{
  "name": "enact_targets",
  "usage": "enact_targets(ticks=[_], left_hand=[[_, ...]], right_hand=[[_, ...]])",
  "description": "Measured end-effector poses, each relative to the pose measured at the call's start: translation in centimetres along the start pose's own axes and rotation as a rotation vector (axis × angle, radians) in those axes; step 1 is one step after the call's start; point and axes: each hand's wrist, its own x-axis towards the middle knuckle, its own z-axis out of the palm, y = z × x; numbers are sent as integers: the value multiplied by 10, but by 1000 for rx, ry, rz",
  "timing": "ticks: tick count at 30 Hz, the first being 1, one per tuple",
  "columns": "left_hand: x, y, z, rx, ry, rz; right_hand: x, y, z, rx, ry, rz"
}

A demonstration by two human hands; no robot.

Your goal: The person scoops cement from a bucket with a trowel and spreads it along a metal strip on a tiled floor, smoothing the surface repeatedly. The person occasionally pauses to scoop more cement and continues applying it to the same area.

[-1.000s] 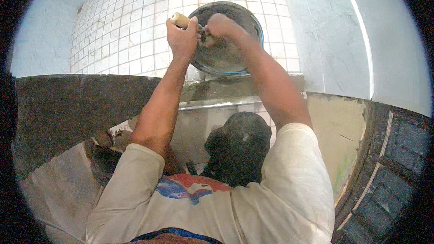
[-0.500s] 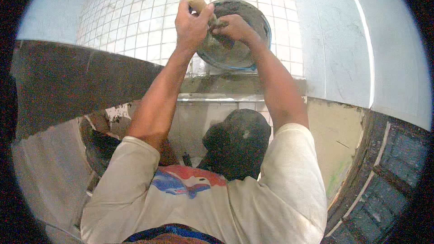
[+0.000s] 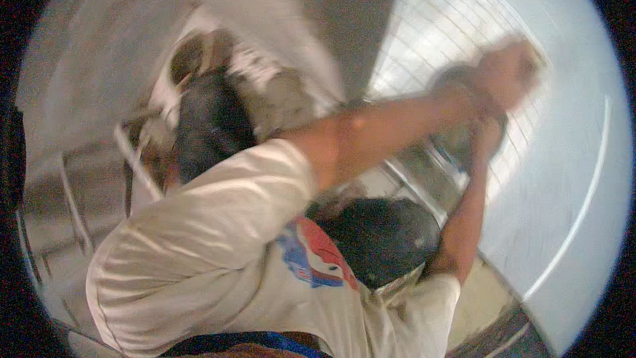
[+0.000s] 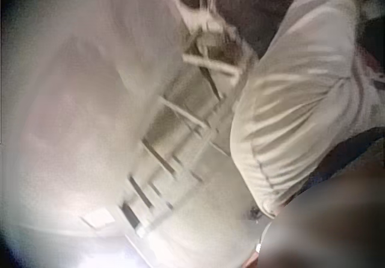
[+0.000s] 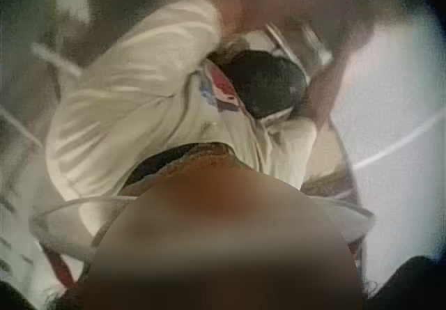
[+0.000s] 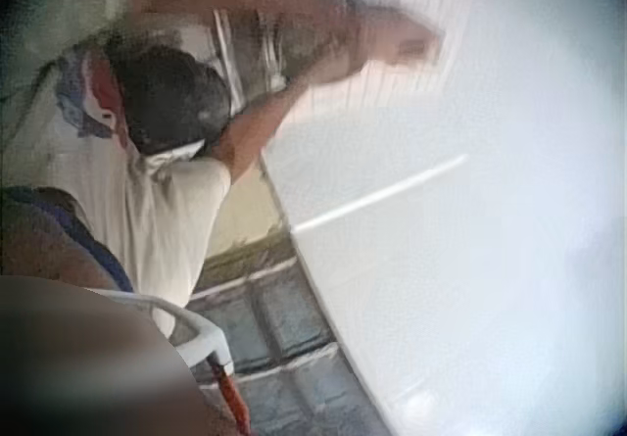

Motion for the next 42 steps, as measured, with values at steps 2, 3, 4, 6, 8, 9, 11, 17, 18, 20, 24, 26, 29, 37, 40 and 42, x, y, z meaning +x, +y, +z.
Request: enact_targets(ticks=[2,3,4,6,8,9,11,17,18,20,24,26,29,37,40,42], left_hand=[[-10,21,34,12,86,248],[-17,-1,49,38,159,265],[-34,-12,37,144,121,189],[-63,-24,35,230,-5,122],[-73,-39,19,294,-134,197],[-91,-32,8,310,-174,238],[-114,-24,-2,356,-249,309],[-147,43,7,750,-335,167],[-162,71,-19,786,-358,287],[-194,129,-95,896,-383,507],[-242,172,-231,-31,-456,482],[-278,163,-297,-180,-232,234],[-338,113,-377,209,105,-133],[-622,22,-404,-106,492,-997],[-778,31,-426,-108,276,-776],[-824,70,-452,-651,1101,-1094]], right_hand=[[18,127,-33,-145,279,-14],[34,112,-33,-28,152,97],[36,94,-32,66,24,199],[30,77,-44,144,-91,272],[19,66,-61,257,-124,301],[9,61,-73,319,-145,320],[-2,39,-93,450,-176,344],[-28,-19,-156,894,-256,419],[-35,-26,-166,1005,-281,450],[-29,-62,-178,1269,-391,507],[-27,-58,-158,528,-643,171],[-25,-82,-157,259,-473,53],[-30,-62,-138,454,-148,33],[24,48,-183,9,-406,52],[10,4,-133,66,-328,172],[-18,-49,-116,249,-440,387]])
